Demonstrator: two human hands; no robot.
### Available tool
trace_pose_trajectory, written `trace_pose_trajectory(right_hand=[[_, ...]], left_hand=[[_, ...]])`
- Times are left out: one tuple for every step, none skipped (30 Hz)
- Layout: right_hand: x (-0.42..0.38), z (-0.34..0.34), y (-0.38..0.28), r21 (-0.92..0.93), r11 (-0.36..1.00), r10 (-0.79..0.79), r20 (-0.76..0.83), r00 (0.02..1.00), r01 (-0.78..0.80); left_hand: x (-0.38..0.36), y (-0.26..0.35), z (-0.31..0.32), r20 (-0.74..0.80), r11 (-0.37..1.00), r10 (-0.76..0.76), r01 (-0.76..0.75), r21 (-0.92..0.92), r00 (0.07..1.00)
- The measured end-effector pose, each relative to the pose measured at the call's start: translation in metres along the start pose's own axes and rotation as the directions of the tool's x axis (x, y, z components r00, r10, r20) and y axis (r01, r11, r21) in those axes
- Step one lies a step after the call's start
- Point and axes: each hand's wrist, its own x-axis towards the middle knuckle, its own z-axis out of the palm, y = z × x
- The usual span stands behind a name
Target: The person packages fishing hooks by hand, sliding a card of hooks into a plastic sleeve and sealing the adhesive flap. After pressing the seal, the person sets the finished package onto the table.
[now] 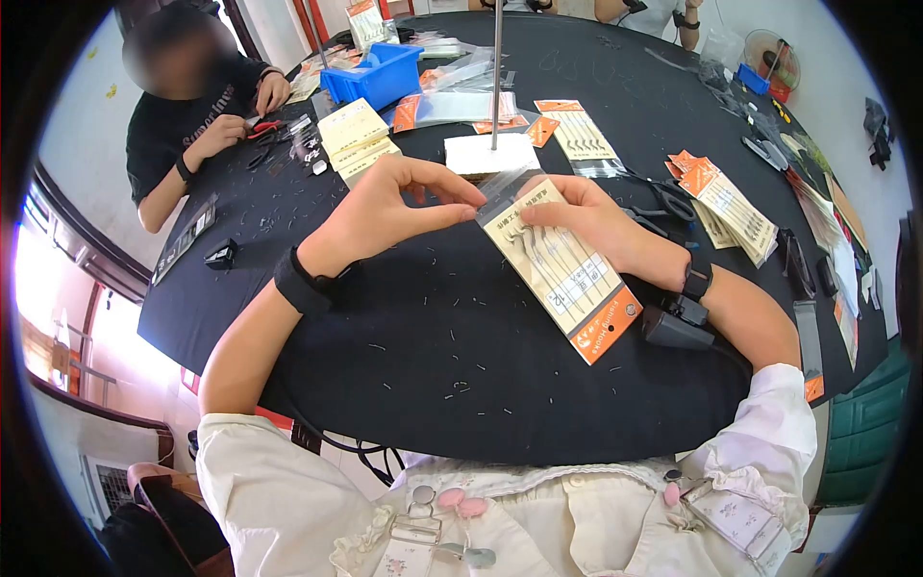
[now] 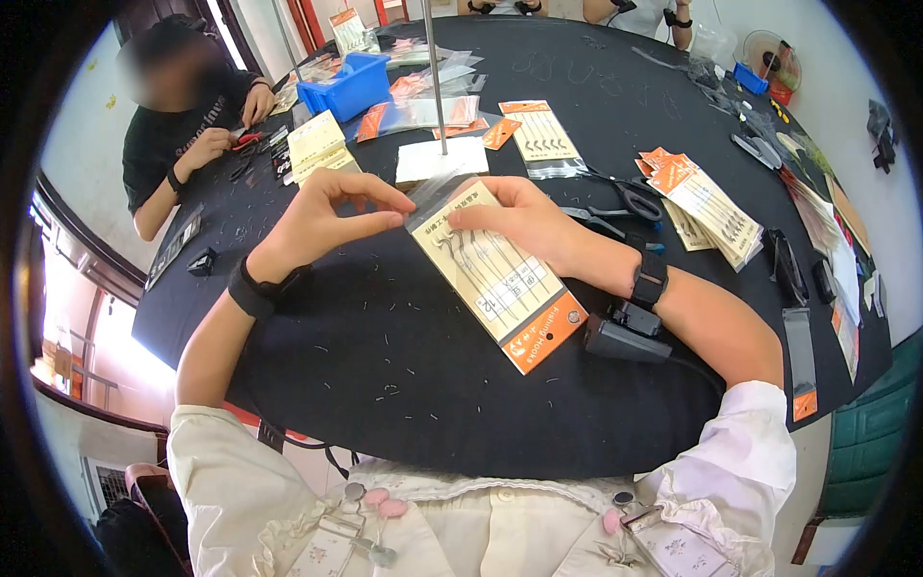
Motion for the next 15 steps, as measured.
trace_pose_trajectory(right_hand=[[0.0005, -0.0003, 0.0001, 0.007, 1.0, 0.001, -0.005, 1.0, -0.001], [0.0006, 0.0001, 0.0001, 0.005, 1.0, 0.0, -0.004, 1.0, 0.0], [0.0007, 0.0008, 0.0001, 0.012, 1.0, -0.002, -0.008, 1.0, 0.002], [0.0006, 0.0012, 0.0001, 0.019, 1.0, -0.004, -0.011, 1.0, 0.004], [0.0006, 0.0013, 0.0001, 0.019, 1.0, -0.004, -0.012, 1.0, 0.004], [0.0006, 0.0009, 0.0, 0.012, 1.0, -0.009, -0.009, 1.0, 0.009], [0.0004, 0.0004, -0.0002, 0.005, 1.0, -0.014, -0.007, 1.0, 0.014], [0.0002, 0.0001, -0.0004, 0.006, 1.0, -0.014, -0.009, 1.0, 0.014], [0.0002, 0.0, -0.0008, -0.013, 1.0, -0.008, -0.006, 1.0, 0.008], [0.0003, -0.0002, -0.0008, -0.033, 0.999, -0.003, -0.003, 1.0, 0.003], [0.0005, -0.0004, -0.0004, -0.032, 0.999, -0.003, -0.002, 1.0, 0.003], [0.0008, -0.0008, 0.0003, -0.046, 0.999, -0.01, 0.01, 1.0, 0.01], [0.0008, -0.001, 0.0009, -0.058, 0.998, -0.016, 0.021, 1.0, 0.018], [0.0006, -0.0002, 0.0008, -0.058, 0.998, -0.015, 0.021, 1.0, 0.016], [0.0004, 0.0013, 0.0, -0.08, 0.997, -0.018, 0.029, 0.999, 0.02]], left_hand=[[0.0002, 0.0008, -0.0012, 0.011, 1.0, 0.0, 0.0, 0.018, 1.0], [0.0002, 0.0013, -0.0018, 0.021, 0.999, -0.001, 0.001, 0.035, 1.0], [0.0003, 0.0005, -0.0015, 0.019, 0.999, -0.001, 0.0, 0.035, 1.0], [0.0003, -0.0008, -0.0007, 0.015, 0.999, 0.005, -0.005, 0.033, 1.0], [0.0004, -0.0013, -0.0002, 0.011, 0.999, 0.01, -0.011, 0.031, 1.0], [0.0007, -0.0002, 0.0002, 0.011, 0.999, 0.012, -0.013, 0.032, 1.0], [0.001, 0.0016, 0.0005, 0.014, 0.999, 0.001, -0.002, 0.034, 1.0], [0.001, 0.0025, 0.0007, 0.018, 0.999, -0.011, 0.011, 0.034, 1.0], [0.0009, 0.0015, 0.0009, 0.019, 0.999, -0.012, 0.011, 0.034, 1.0], [0.0008, -0.0006, 0.0014, 0.02, 1.0, -0.003, 0.003, 0.024, 1.0], [0.0007, -0.0021, 0.0018, 0.021, 1.0, 0.006, -0.006, 0.014, 1.0], [0.0006, -0.0024, 0.0024, 0.021, 1.0, 0.005, -0.006, 0.014, 1.0], [0.0006, -0.0024, 0.0036, -0.013, 0.998, 0.049, -0.048, 0.043, 0.999], [0.0004, -0.0028, 0.0046, -0.045, 0.993, 0.092, -0.089, 0.074, 0.995], [0.0004, -0.0042, 0.005, -0.045, 0.993, 0.092, -0.088, 0.073, 0.995]])
